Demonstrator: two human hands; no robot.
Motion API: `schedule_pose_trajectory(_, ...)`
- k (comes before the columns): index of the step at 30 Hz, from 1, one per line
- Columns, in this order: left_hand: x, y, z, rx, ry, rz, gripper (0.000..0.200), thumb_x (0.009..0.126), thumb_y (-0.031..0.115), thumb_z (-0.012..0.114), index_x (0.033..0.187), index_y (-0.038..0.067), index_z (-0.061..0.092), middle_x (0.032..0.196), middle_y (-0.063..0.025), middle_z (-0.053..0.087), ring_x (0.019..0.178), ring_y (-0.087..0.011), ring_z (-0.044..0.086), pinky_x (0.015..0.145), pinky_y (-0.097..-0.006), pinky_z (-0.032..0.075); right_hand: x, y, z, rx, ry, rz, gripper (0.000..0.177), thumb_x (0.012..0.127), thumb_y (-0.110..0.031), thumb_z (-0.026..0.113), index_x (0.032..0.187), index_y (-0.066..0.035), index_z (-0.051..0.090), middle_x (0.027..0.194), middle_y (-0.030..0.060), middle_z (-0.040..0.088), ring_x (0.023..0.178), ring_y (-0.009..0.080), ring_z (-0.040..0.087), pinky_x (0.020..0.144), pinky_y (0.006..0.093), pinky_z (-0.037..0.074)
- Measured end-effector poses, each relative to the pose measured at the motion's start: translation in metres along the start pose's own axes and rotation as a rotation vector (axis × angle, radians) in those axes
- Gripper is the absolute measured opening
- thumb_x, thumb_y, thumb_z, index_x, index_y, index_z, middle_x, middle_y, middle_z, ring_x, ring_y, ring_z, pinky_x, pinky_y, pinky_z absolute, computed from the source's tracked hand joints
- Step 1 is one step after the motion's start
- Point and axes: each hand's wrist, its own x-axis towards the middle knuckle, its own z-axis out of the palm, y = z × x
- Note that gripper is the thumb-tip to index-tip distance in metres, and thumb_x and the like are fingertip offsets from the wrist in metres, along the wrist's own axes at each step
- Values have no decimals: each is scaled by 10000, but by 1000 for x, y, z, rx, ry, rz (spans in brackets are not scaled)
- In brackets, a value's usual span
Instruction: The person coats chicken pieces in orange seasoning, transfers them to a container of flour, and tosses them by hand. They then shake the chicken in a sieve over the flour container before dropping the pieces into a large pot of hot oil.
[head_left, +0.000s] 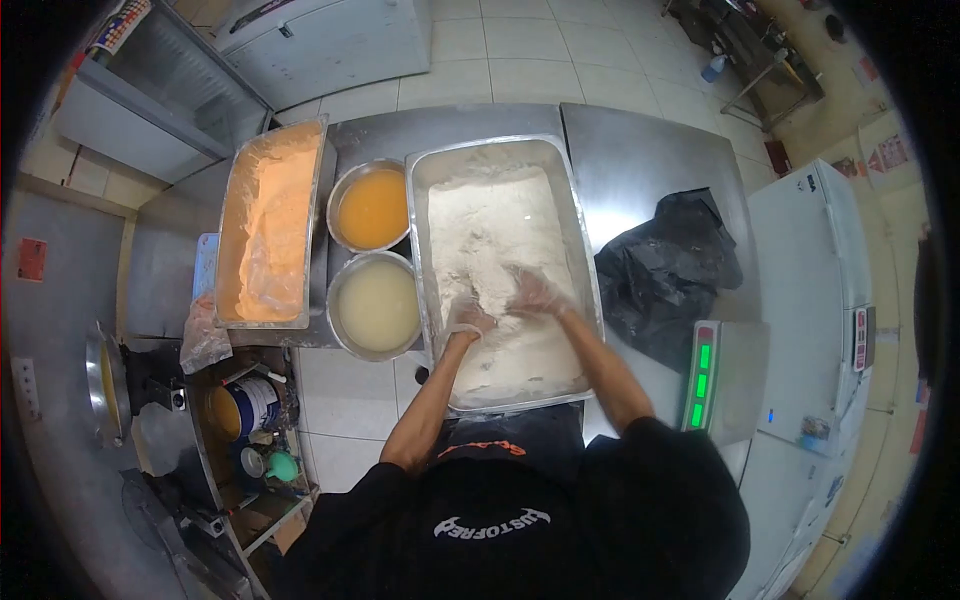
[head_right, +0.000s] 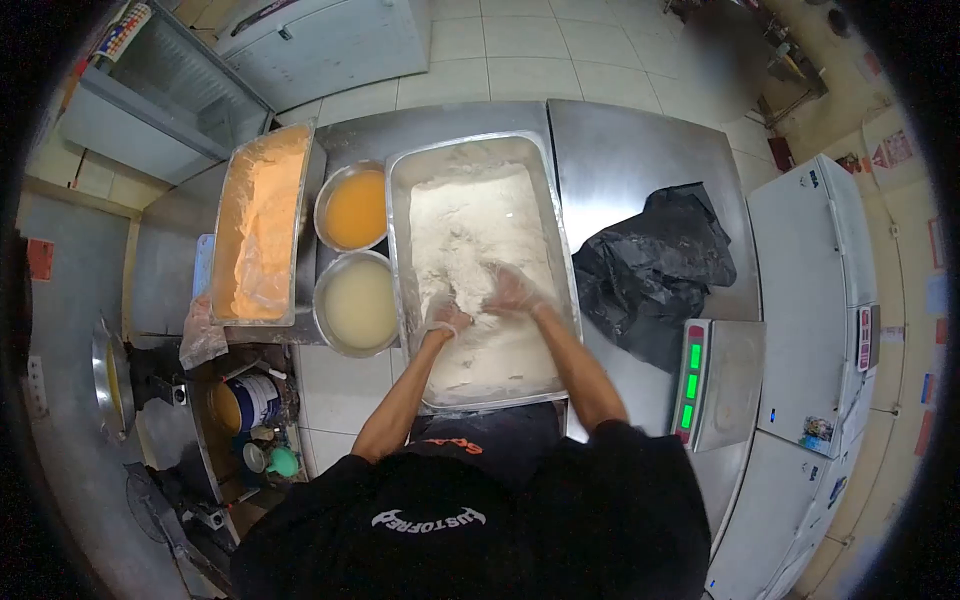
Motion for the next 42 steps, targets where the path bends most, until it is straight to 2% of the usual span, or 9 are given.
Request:
schedule_pose_trajectory(2, 2, -21, 29, 7, 90, 93, 518, 730, 330, 489, 1088, -44, 462, 970, -237, 551, 912, -339, 530, 849, -409, 387, 22, 0, -27, 117, -286, 148, 1012, 515, -522, 741, 1289, -11, 337, 1295, 224, 360, 1206, 330, 351, 1020, 362, 278)
schedule_pose_trajectory(6, -16, -10, 10, 58, 628, 112, 488, 776, 334, 479, 1105, -24, 511, 908, -221, 594, 821, -331, 561, 795, -442, 405, 75, 0, -29, -43, 217, 296, 996, 496, -565, 743, 1269, -50, 385, 1309, 198, 362, 1194, 324, 370, 991, 375, 313)
schedule_pose_trajectory(13, 19, -35, -21, 69, 303, 231, 665, 747, 272, 539, 1285, -32, 294, 1139, -247, 490, 1076, -356, 468, 932, -426, 327, 53, -18, -12, 342, -648, 201, 959, 574, -600, 689, 1261, -20, 356, 1268, 219, 379, 1175, 331, 377, 1003, 371, 290)
schedule_pose_trajectory(18, -23, -6, 21, 150, 321, 142, 902, 600, 446, 679, 1280, -31, 327, 1175, -232, 487, 1069, -344, 491, 939, -408, 361, -23, -46, 20, -580, -346, 168, 973, 555, -545, 719, 1272, -14, 330, 1264, 215, 385, 1203, 328, 347, 1012, 398, 273)
schedule_pose_trajectory(25, -62, -11, 55, 269, -25, 112, 1129, 568, 533, 691, 1329, -87, 132, 1126, -302, 484, 1088, -349, 476, 935, -379, 362, -89, -33, 25, -312, -573, 192, 883, 588, -480, 696, 1260, -19, 355, 1237, 264, 388, 1199, 336, 350, 1017, 435, 242)
schedule_pose_trajectory(28, -86, 16, 45, 329, 46, -33, 1188, 544, 532, 707, 1308, -135, 90, 1153, -326, 447, 1137, -326, 442, 954, -376, 340, -117, -51, 51, -698, -121, 301, 769, 607, -411, 687, 1197, 0, 416, 1106, 260, 485, 1055, 343, 469, 996, 441, 265)
schedule_pose_trajectory(36, -35, 5, 32, -1278, -118, -92, 783, 790, 456, 530, 1343, 2, 212, 1340, -180, 337, 1201, -318, 373, 1005, -379, 290, -77, -16, 36, 661, -267, 690, 679, 824, -526, 415, 1301, -48, 345, 1294, 141, 396, 1204, 274, 357, 1016, 372, 233)
schedule_pose_trajectory(40, -12, -33, 51, -1092, 64, -68, 609, 867, 443, 397, 1316, 41, 310, 1309, -144, 392, 1153, -319, 422, 994, -395, 317, -64, -14, -11, 704, -67, 505, 559, 894, -423, 329, 1289, -29, 338, 1277, 116, 375, 1163, 267, 345, 991, 341, 235)
schedule_pose_trajectory(42, -40, -24, 27, -47, -27, -124, 642, 834, 456, 407, 1310, 32, 328, 1234, -204, 460, 1131, -332, 449, 953, -341, 343, -79, -20, -15, 106, -234, 579, 538, 893, -413, 320, 1262, -25, 372, 1206, 129, 426, 1089, 253, 401, 944, 332, 287)
